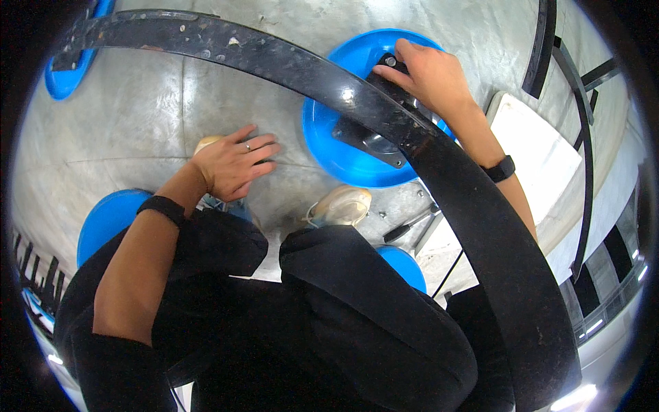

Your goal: The person uses a socket wrench to tighten bolts on a blue circular base, then positions a black metal frame over it and aligns the mounting holes by hand.

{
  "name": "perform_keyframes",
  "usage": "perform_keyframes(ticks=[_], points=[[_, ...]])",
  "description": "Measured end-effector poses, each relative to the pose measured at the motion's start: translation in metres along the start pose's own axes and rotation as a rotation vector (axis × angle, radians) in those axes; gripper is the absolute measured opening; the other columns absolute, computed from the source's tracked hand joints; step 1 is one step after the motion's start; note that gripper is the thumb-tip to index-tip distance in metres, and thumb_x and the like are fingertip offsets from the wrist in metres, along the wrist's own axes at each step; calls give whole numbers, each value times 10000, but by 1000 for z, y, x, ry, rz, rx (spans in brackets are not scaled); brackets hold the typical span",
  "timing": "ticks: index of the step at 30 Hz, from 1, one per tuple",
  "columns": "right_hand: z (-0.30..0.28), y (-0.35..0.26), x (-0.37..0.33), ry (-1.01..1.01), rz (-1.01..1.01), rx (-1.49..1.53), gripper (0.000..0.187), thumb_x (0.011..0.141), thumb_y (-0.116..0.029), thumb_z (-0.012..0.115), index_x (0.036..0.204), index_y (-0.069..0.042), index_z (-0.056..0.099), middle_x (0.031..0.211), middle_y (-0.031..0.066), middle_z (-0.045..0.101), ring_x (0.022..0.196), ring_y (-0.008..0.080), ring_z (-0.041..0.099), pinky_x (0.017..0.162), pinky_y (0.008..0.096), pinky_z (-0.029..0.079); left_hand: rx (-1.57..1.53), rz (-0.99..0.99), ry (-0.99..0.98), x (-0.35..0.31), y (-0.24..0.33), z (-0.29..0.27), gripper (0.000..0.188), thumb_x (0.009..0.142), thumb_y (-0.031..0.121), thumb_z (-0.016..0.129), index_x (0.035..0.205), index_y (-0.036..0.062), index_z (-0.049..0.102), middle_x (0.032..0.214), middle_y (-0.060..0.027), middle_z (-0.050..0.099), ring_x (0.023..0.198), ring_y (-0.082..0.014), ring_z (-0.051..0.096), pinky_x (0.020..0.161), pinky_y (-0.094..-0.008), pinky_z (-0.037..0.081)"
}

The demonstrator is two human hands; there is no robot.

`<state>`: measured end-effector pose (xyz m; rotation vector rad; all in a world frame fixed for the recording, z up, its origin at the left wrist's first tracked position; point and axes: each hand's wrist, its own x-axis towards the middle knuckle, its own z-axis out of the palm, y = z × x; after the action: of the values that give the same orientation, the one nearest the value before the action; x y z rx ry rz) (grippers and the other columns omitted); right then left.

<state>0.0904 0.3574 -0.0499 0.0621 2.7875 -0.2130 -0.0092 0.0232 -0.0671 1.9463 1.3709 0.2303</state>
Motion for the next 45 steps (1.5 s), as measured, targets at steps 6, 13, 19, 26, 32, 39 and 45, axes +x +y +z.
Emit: perform_keyframes(ticks=[6, 13, 19, 26, 32, 39, 45], points=[[7, 11, 2, 131, -127, 53, 349, 844, -421, 531, 786, -78, 549, 698, 104, 612, 637, 301, 608, 540, 403, 488, 34, 0, -38, 1, -1, -9, 422, 662, 221, 578, 1065, 109, 522, 1280, -84, 416, 1259, -241, 328, 1059, -455, 246], [-4, 6, -1, 100, -69, 43, 265, 860, -363, 523, 843, -99, 514, 682, 87, 607, 634, 300, 606, 519, 407, 480, 54, -6, -36, 1, 0, -6, 406, 662, 208, 570, 1053, 109, 531, 1267, -80, 423, 1256, -237, 329, 1062, -450, 247], [5, 7, -4, 77, -139, 35, 221, 881, -334, 507, 898, -115, 481, 671, 87, 582, 630, 313, 585, 528, 417, 463, 2, 9, 10, 0, -1, -2, 421, 616, 194, 564, 1024, 94, 530, 1232, -98, 444, 1250, -261, 345, 1055, -480, 238], [8, -4, -4, -29, -40, 7, 276, 894, -342, 475, 824, -80, 528, 657, 139, 594, 624, 335, 583, 524, 435, 461, 19, 4, -30, -1, 2, -5, 452, 608, 193, 573, 1045, 90, 518, 1257, -108, 432, 1243, -270, 351, 1043, -480, 255], [7, 6, 7, -45, 165, 432, 412, 849, -368, 509, 712, 6, 614, 713, 235, 605, 669, 380, 605, 607, 473, 494, 159, 2, -67, 0, 3, -10, 416, 672, 251, 576, 1055, 101, 514, 1291, -94, 411, 1259, -247, 327, 1050, -454, 251], [-4, 6, 2, -69, -56, 34, 294, 856, -356, 534, 843, -64, 561, 651, 148, 604, 661, 346, 604, 563, 446, 485, 118, -6, -63, 2, 3, -7, 440, 665, 233, 542, 1081, 97, 507, 1286, -102, 409, 1246, -249, 338, 1053, -455, 249], [0, -4, 11, -38, 32, 216, 277, 843, -269, 536, 745, -17, 592, 682, 200, 590, 685, 389, 580, 626, 471, 461, 129, -27, -31, -5, 5, -8, 501, 634, 228, 552, 1117, 106, 500, 1274, -124, 414, 1240, -275, 344, 1064, -473, 224]])
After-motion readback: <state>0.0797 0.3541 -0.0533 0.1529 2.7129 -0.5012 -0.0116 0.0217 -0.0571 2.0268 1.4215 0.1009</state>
